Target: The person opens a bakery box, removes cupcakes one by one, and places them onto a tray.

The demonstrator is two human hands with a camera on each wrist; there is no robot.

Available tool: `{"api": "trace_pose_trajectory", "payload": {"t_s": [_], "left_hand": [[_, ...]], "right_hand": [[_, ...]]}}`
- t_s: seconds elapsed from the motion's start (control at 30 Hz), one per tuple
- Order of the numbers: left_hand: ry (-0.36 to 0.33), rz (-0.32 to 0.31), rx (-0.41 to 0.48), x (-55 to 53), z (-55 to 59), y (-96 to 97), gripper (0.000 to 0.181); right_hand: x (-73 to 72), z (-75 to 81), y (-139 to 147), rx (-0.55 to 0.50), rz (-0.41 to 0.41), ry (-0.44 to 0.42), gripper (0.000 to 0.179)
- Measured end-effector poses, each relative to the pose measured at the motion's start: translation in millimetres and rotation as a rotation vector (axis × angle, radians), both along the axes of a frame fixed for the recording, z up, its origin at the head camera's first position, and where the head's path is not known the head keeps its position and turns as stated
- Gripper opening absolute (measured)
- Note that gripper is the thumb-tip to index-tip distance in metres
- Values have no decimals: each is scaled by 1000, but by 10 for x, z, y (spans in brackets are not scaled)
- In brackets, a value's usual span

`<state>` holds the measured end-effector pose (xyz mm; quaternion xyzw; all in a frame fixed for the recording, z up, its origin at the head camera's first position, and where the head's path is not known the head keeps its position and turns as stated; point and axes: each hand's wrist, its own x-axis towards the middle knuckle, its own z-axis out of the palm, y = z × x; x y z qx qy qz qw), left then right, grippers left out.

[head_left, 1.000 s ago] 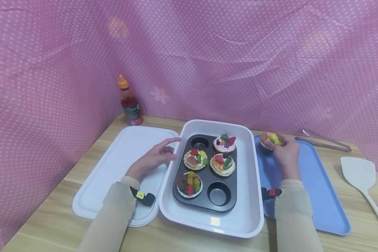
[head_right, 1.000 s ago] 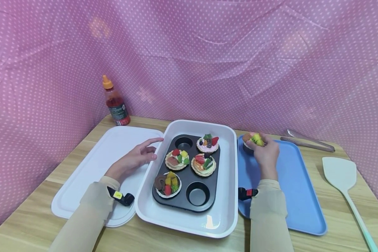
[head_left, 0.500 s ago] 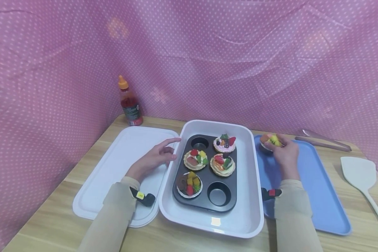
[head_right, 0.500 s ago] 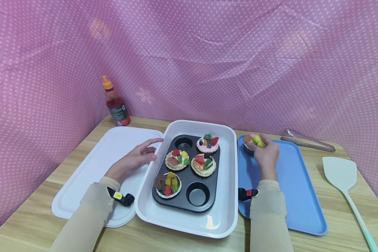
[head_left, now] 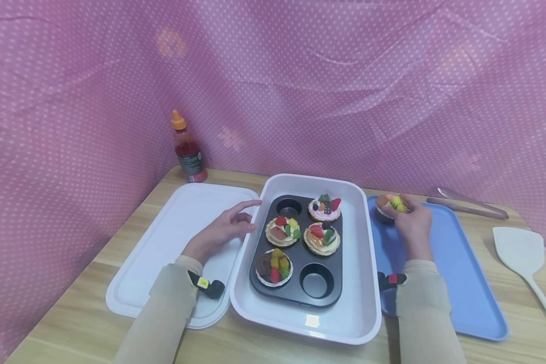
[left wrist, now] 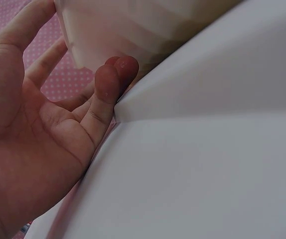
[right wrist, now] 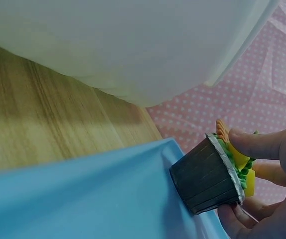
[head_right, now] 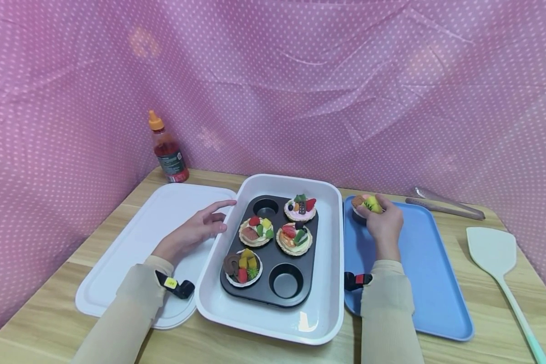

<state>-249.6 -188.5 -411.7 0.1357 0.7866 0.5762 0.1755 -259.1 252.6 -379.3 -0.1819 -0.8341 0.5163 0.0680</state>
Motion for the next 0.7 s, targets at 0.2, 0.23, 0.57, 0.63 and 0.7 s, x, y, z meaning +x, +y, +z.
{"api": "trace_pose_trajectory", "payload": {"t_s": [0.2, 0.23, 0.57, 0.63, 0.7], "left_hand": [[-4, 4, -17, 3, 6, 1, 66], [-4, 5, -19, 4, 10, 3, 66], [-10, 6, -13, 27, 32, 11, 66], [-8, 4, -6, 27, 28, 12, 66], [-7, 4, -9, 27, 28, 11, 66]], "right_hand": [[2, 11, 1, 9, 3, -11, 70], [2, 12, 1, 10, 1, -11, 71], [18, 56, 4, 10, 4, -21, 73], [25, 70, 4, 7, 8, -23, 74], [29, 85, 8, 12, 10, -25, 74]]}}
